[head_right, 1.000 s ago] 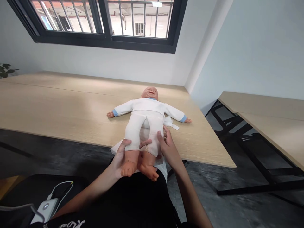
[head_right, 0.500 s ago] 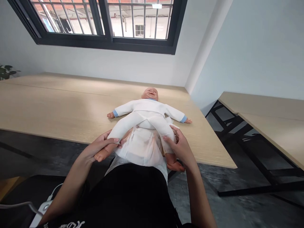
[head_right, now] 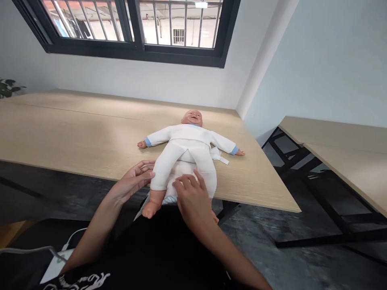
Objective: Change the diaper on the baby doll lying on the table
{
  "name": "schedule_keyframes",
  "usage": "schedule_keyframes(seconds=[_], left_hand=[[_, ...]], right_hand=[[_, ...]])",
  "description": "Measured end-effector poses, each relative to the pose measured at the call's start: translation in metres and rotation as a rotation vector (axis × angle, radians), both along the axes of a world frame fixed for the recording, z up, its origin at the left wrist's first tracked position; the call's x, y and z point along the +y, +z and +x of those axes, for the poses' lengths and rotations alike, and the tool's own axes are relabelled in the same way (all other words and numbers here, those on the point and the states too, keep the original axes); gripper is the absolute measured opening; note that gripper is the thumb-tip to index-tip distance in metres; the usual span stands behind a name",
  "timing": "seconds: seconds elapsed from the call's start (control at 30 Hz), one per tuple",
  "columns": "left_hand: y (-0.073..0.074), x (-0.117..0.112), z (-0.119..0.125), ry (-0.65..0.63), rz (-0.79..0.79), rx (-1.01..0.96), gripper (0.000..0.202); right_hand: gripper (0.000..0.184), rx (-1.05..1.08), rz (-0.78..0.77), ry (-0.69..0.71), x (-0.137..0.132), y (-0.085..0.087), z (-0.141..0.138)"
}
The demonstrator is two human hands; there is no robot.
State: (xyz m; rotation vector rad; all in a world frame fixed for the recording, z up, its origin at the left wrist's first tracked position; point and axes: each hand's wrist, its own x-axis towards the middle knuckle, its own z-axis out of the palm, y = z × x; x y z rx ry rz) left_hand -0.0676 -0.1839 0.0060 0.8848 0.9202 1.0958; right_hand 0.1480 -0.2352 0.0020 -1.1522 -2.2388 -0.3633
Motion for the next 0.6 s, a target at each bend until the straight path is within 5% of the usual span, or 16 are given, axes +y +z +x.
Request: schedule_keyframes(seconds=[0.17, 0.3, 0.43, 0.6], left_hand=[[0.001, 0.006, -0.001, 0.102, 0.022, -0.017, 0.076], [-0.002, 0.012, -0.003, 0.148, 0.082, 0.055, 0.08], [-0.003, 0.015, -0.003, 0.024, 0.201, 0.229, 0.07], [-0.002, 0.015, 0.001, -0.054, 0.231, 0.355, 0.069]], right_hand=[[0.016, 0.061, -0.151, -0.022, 0.066, 0.067, 0.021], [0.022, 0.194, -0.43, 0.06, 0.138, 0.106, 0.035], [0.027, 0.25, -0.545, 0.199, 0.187, 0.109, 0.042], [0.041, 0.247, -0.58, 0.074, 0.21, 0.082, 0.046]])
